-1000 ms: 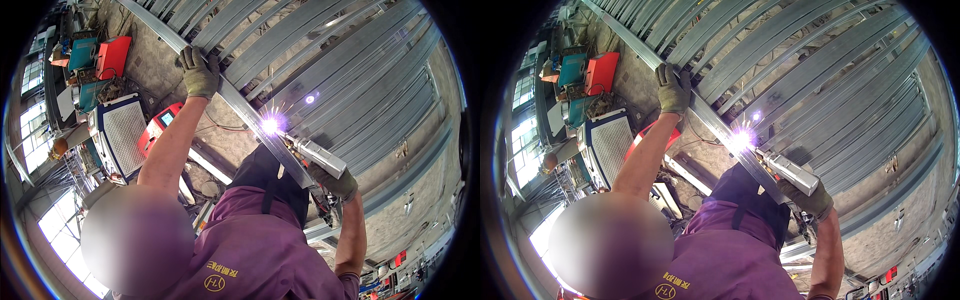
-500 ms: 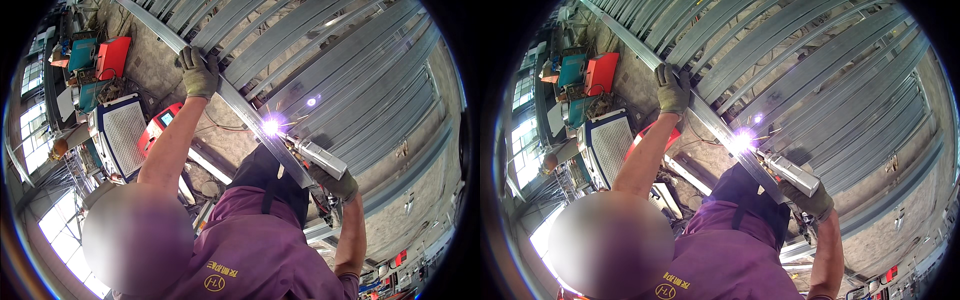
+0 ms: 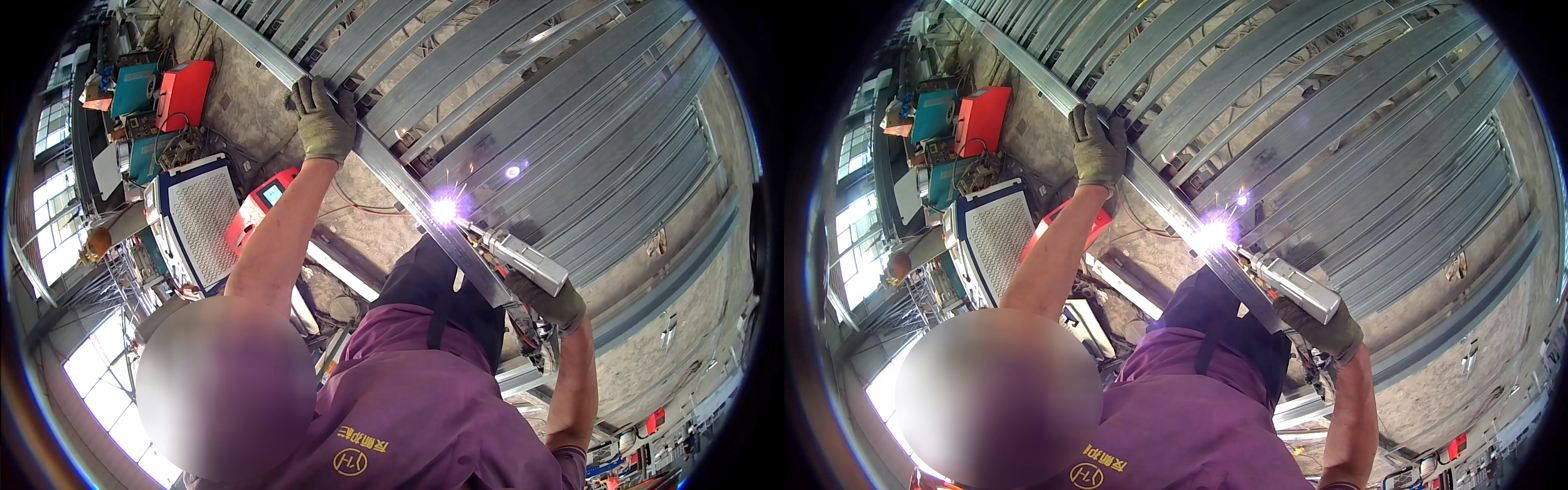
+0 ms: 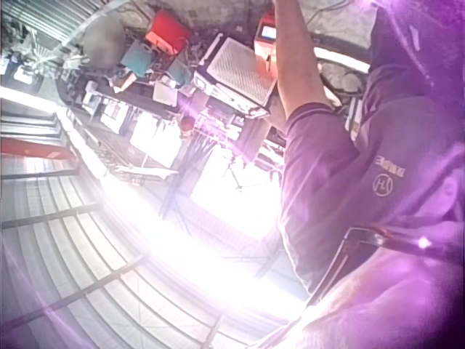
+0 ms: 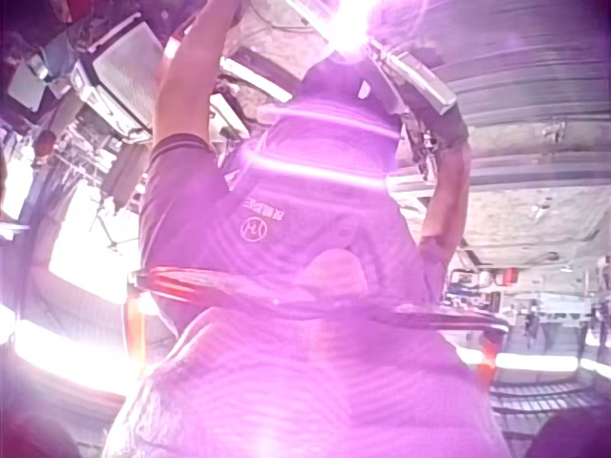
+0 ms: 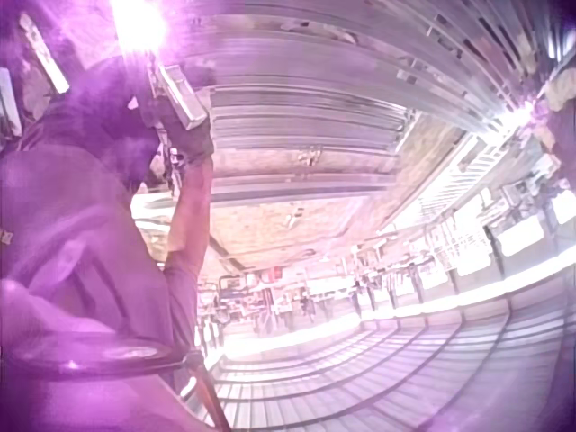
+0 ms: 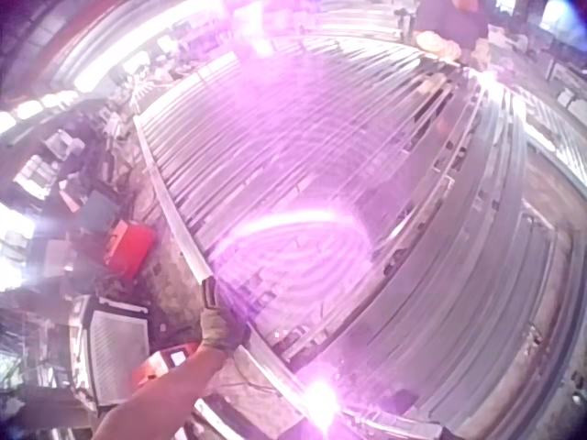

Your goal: The person uses a handheld welding tool to join metal bars on a large metal frame structure. They move along the frame, applying welds at various intersection points to secure the components together.

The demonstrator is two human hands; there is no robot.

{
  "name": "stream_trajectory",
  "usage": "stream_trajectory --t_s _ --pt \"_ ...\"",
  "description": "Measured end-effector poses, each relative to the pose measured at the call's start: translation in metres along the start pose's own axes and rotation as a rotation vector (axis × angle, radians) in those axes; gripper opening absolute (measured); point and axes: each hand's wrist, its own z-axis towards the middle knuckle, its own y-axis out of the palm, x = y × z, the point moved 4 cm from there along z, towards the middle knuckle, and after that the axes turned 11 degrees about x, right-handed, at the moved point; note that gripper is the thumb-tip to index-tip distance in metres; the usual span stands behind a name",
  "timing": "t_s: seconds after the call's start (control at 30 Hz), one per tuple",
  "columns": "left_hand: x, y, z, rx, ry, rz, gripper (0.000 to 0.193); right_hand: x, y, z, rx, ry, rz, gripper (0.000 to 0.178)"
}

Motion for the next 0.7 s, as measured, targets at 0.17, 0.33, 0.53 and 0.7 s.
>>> stream_trajectory --t_s 0.17,0.33,0.53,0.7 --pt "-0.001 0.001 0.0 -0.012 -0.014 0.003 0.072 -0.002 0.001 -0.002 0.007 0.012 0.055 0.035" --pt "0.0 -0.001 0.002 -0.025 -0.007 0.018 0.07 0.009 -0.001 -0.016 0.067 -0.007 0.028 0.034" --pt "0.005 -0.022 0.027 -0.047 -0.022 -0.027 0.061 -0.019 0.001 -0.039 0.133 0.044 -0.01 0.026" --pt "0.082 -0.045 0.067 -0.558 -0.091 -0.292 0.034 -0.049 0.01 -0.033 0.191 -0.051 -0.09 0.026"
